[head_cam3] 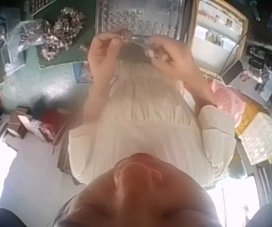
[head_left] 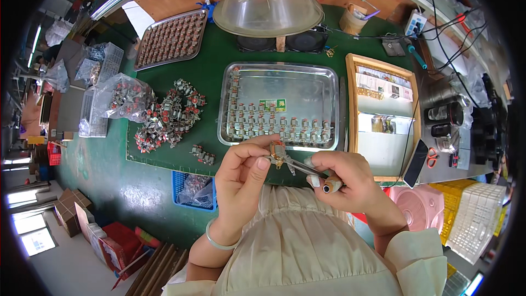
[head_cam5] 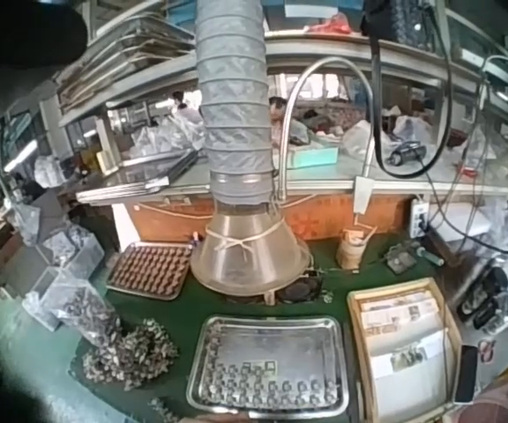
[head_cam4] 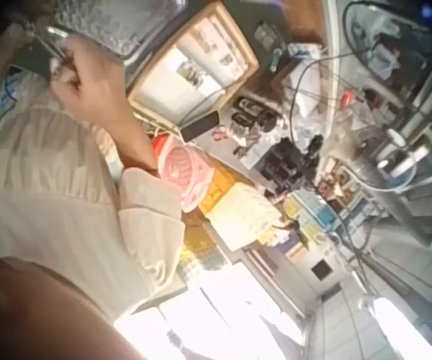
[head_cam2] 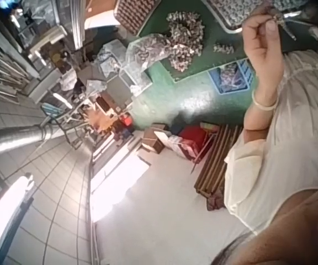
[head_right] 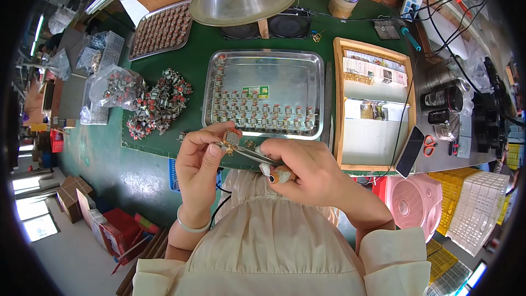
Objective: Assembling small electronic components using a screwdriver and pliers at a factory workbench.
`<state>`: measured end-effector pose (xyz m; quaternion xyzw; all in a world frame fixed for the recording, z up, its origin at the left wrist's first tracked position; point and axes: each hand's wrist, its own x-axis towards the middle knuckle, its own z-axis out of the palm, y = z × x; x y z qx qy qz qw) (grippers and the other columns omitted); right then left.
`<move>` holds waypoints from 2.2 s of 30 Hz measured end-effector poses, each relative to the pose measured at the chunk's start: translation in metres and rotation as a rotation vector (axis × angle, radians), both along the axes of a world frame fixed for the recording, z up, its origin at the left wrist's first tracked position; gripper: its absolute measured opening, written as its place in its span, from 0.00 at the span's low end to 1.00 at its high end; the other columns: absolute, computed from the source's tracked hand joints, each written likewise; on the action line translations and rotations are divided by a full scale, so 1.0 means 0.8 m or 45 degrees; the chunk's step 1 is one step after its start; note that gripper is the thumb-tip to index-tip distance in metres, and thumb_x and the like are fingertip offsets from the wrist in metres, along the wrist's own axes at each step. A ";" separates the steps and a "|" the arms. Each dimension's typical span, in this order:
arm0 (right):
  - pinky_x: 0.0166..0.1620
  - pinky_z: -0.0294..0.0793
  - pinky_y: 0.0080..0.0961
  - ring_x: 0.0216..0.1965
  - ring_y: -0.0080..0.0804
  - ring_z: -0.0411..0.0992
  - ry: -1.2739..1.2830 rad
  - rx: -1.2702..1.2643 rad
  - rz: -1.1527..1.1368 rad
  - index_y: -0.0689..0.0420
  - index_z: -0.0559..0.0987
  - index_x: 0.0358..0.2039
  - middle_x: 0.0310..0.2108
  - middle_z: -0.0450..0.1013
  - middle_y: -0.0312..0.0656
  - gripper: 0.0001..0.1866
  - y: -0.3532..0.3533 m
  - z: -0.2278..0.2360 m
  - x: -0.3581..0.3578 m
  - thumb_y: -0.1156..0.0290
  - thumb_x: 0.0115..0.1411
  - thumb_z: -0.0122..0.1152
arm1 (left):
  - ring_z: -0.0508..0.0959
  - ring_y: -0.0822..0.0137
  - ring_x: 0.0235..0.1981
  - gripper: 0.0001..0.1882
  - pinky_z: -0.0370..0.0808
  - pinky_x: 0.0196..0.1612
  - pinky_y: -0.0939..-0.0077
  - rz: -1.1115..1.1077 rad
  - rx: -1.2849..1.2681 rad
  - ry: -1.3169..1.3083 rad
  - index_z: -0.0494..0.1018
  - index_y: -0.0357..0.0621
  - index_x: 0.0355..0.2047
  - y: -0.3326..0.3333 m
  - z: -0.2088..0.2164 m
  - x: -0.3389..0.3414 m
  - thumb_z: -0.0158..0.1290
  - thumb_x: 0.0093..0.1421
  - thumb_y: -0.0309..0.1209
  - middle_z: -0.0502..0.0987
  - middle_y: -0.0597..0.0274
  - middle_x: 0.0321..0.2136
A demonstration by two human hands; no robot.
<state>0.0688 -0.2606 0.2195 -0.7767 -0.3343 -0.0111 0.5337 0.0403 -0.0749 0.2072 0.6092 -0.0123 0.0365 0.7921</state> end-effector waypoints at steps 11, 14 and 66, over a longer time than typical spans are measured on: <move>0.21 0.67 0.25 0.18 0.34 0.68 -0.239 -0.097 0.001 0.64 0.70 0.32 0.19 0.68 0.42 0.20 0.011 0.005 0.002 0.82 0.32 0.58 | 0.70 0.64 0.42 0.06 0.65 0.47 0.73 -0.009 -0.012 -0.072 0.63 0.37 0.35 0.001 0.001 -0.006 0.45 0.57 0.25 0.67 0.46 0.44; 0.21 0.67 0.26 0.18 0.35 0.67 -0.275 -0.103 0.024 0.64 0.71 0.31 0.19 0.68 0.42 0.19 0.014 0.007 0.001 0.82 0.33 0.57 | 0.69 0.66 0.43 0.07 0.64 0.47 0.75 -0.016 -0.105 -0.093 0.64 0.36 0.35 -0.001 0.004 -0.007 0.46 0.55 0.19 0.67 0.46 0.44; 0.19 0.65 0.20 0.18 0.27 0.67 -0.037 0.098 0.115 0.60 0.68 0.28 0.19 0.65 0.38 0.11 0.052 0.009 0.021 0.80 0.42 0.57 | 0.72 0.54 0.43 0.19 0.73 0.40 0.72 0.157 0.357 -0.637 0.61 0.35 0.35 0.020 -0.019 -0.001 0.58 0.44 0.17 0.69 0.36 0.40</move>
